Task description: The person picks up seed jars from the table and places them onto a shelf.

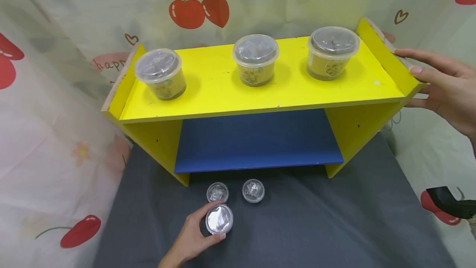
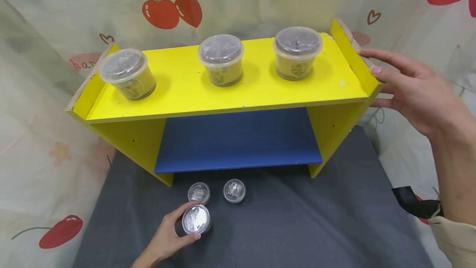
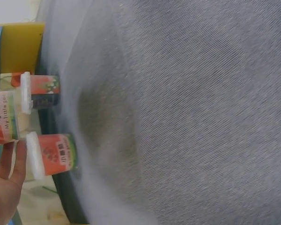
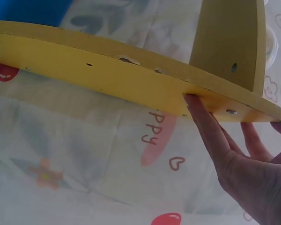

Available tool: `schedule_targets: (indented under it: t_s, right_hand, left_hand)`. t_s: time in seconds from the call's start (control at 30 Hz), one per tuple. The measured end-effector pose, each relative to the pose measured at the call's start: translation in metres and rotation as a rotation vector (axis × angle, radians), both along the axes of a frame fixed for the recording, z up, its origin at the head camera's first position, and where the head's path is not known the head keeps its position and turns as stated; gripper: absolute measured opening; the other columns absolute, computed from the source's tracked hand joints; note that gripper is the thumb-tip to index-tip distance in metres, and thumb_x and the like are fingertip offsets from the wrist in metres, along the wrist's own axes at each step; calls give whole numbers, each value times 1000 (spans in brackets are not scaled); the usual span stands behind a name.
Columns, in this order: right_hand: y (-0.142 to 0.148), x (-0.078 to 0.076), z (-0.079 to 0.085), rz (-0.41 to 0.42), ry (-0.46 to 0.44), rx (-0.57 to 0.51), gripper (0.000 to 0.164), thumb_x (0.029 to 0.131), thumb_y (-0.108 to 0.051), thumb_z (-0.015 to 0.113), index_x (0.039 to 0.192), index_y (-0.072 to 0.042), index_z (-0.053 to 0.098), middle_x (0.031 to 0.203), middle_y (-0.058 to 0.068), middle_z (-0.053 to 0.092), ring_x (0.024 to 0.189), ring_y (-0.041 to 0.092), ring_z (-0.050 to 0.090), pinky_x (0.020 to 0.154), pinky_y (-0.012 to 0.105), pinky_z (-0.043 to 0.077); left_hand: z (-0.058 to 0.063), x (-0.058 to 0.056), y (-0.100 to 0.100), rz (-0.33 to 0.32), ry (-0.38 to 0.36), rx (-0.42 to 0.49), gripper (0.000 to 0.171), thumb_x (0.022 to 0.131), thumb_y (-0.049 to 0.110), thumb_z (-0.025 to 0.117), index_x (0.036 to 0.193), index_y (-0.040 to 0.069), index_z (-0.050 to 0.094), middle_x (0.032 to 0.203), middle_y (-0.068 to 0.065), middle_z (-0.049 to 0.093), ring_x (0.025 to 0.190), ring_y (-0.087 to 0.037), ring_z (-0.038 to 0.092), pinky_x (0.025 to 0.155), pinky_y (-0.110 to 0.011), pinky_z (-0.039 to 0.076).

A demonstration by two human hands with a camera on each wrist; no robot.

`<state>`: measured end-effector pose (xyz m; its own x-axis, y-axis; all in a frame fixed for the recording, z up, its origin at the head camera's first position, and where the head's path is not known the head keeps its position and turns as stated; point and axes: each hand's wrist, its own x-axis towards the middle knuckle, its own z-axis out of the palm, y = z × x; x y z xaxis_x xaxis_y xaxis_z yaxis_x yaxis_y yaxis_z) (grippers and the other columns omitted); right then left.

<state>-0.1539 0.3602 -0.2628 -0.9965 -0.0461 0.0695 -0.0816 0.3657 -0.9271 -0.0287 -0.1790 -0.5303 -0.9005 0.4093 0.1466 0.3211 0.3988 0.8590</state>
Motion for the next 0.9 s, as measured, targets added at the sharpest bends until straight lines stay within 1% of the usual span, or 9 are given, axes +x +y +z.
schedule_targets:
  t_s: [0.13,0.17,0.27,0.37,0.53,0.6,0.67,0.77,0.9]
  right_hand:
    - [6,-1,-5,43,6,-63,49,107,-12,41,154,-26,36,164,-3,10,105,11,53,65,16,53]
    - [8,-1,-6,56,7,-87,50,107,-11,41,154,-25,36,164,-3,10,106,13,53,66,16,53]
    - [13,-1,-10,93,0,-152,52,106,-6,42,155,-23,35,164,-3,9,112,16,49,68,17,54]
    - [16,1,-12,112,-11,-200,55,104,-3,43,155,-23,34,164,-1,10,115,16,47,70,18,54]
    - [17,3,-15,132,8,-248,59,102,0,44,156,-22,33,162,4,15,118,16,46,73,17,54]
    - [17,4,-16,145,21,-275,59,102,2,43,156,-21,33,162,5,15,119,16,45,73,17,54]
    - [17,5,-17,149,31,-296,59,102,2,43,156,-20,33,162,4,14,120,16,45,73,18,54]
    - [16,6,-18,145,37,-321,58,102,2,44,155,-19,34,163,3,11,120,17,46,73,18,55]
    - [16,6,-19,142,40,-342,57,102,2,44,155,-18,35,163,3,11,117,16,49,71,19,55]
  left_hand:
    - [5,-4,0,13,9,0,76,73,23,89,141,15,55,134,1,62,116,-17,62,95,-33,49]
    - [7,-5,-1,14,22,0,76,72,23,89,140,14,55,134,0,62,115,-18,62,94,-32,49]
    - [10,-8,-1,16,46,5,77,71,20,90,140,13,56,133,-1,63,113,-21,63,93,-29,49]
    - [14,-12,-2,19,64,3,77,70,19,90,139,13,56,132,-1,63,112,-22,63,94,-31,49]
    - [21,-19,-5,44,39,-5,76,71,21,90,139,15,56,131,6,63,112,-22,64,92,-37,51]
    - [24,-22,-6,43,46,-2,75,72,21,89,139,13,56,131,4,63,111,-24,64,90,-38,52]
    - [27,-26,-6,35,65,-1,74,73,21,89,139,11,56,131,0,63,111,-24,64,90,-36,52]
    - [32,-30,-7,34,85,-6,75,73,16,89,139,10,55,131,-3,63,111,-20,63,91,-32,51]
    - [44,-34,-7,80,68,-17,77,70,8,89,139,14,56,128,-2,65,109,-15,63,90,-29,50]
